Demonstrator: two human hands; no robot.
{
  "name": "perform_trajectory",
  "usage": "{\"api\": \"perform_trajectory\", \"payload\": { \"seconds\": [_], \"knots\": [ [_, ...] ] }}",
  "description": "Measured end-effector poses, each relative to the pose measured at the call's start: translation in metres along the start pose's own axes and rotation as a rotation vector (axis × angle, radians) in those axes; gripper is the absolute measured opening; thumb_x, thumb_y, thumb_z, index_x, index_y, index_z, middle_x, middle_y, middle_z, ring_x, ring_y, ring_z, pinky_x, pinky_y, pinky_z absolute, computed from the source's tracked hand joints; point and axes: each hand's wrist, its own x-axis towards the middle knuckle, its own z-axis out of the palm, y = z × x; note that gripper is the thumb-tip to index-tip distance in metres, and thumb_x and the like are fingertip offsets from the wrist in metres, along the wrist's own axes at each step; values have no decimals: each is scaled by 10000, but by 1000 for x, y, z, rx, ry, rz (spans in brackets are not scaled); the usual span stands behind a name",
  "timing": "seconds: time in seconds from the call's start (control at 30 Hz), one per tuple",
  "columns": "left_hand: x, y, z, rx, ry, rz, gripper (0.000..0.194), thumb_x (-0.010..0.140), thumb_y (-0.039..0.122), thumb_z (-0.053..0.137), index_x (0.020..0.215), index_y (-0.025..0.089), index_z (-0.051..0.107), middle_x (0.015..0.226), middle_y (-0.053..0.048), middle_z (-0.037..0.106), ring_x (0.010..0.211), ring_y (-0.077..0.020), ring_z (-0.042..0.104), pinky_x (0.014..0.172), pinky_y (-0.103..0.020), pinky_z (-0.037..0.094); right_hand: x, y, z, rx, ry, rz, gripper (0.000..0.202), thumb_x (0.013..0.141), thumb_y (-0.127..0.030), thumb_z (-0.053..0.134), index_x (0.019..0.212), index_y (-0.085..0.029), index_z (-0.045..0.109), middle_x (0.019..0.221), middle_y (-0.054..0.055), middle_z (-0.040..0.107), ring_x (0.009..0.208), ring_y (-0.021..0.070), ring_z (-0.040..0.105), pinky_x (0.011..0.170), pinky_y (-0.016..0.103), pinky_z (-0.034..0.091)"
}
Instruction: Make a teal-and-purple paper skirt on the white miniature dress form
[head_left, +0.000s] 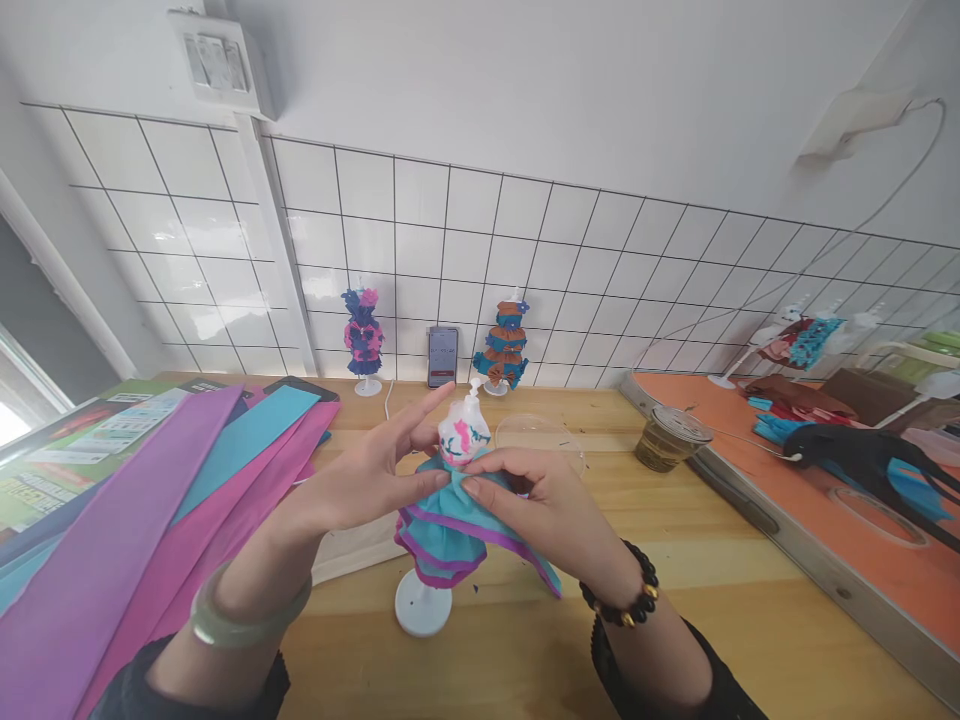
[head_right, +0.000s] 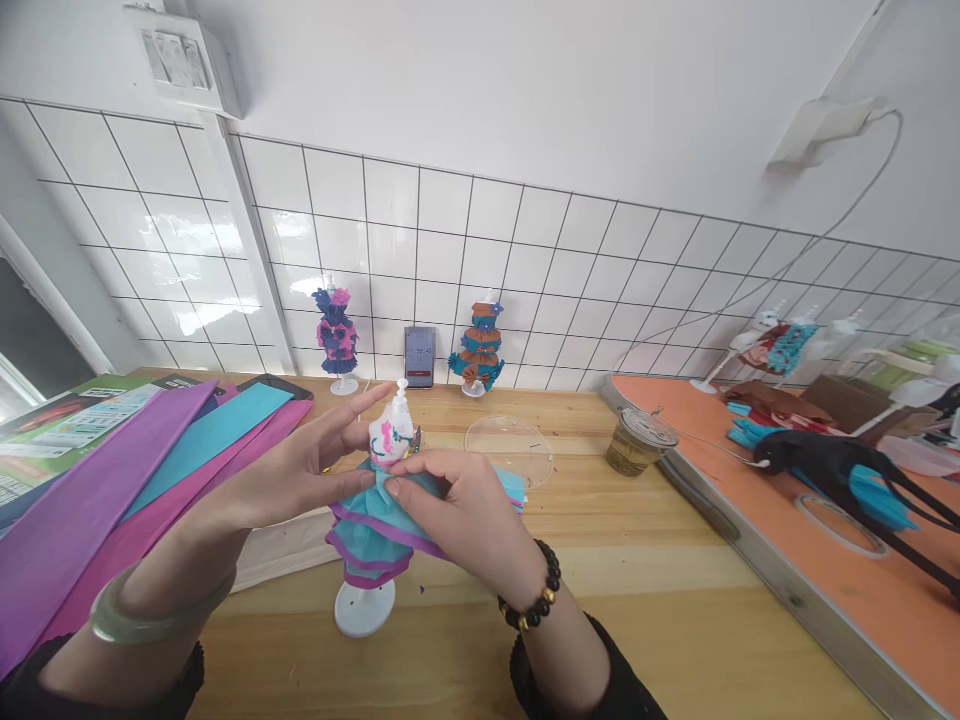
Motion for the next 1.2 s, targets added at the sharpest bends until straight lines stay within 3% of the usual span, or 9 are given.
{"api": "perform_trajectory", "payload": {
  "seconds": [0.17,0.5,0.73,0.9,1.1,1.2],
  "knots": [
    [0,1,2,-4,-14,-8,763,812,216,565,1431,323,132,967,-33,597,856,-163,552,741,-317,472,1,2,2,71,50,93,173,784,-344,607,791,-185,675,808,32,682,700,155,590,601,262,468],
    [1,2,3,29,-8,13,737,819,214,541,1426,339,144,988,-17,606,967,-180,555,831,-333,456,3,2,4,-3,87,131,221,778,-384,598,744,-174,655,605,-8,573,474,88,448,414,206,341],
    [1,4,6,21,3,-15,735,833,292,545,1431,330,120,1029,-19,615,1022,-190,544,871,-342,436,2,3,6,-45,118,92,181,793,-347,581,751,-187,655,650,0,604,523,108,492,458,221,375],
    [6,-6,9,68,98,-12,729,812,368,576,1425,303,186,891,-22,605,843,-181,560,684,-297,472,4,10,5,-158,148,52,202,807,-365,570,719,-189,620,606,-10,581,538,120,502,485,238,385],
    [8,-12,4,44,151,-39,695,829,383,554,1421,316,195,835,-4,559,743,-142,521,565,-239,423,2,6,3,-286,265,-157,153,842,-345,540,917,-216,575,973,46,609,917,189,547,754,314,455],
    [10,-13,2,20,154,-42,698,829,384,553,1421,310,190,858,-2,573,759,-140,533,607,-249,447,0,2,5,-401,223,-338,189,807,-311,593,962,-209,558,1007,65,575,973,207,508,819,349,442]
  ]
}}
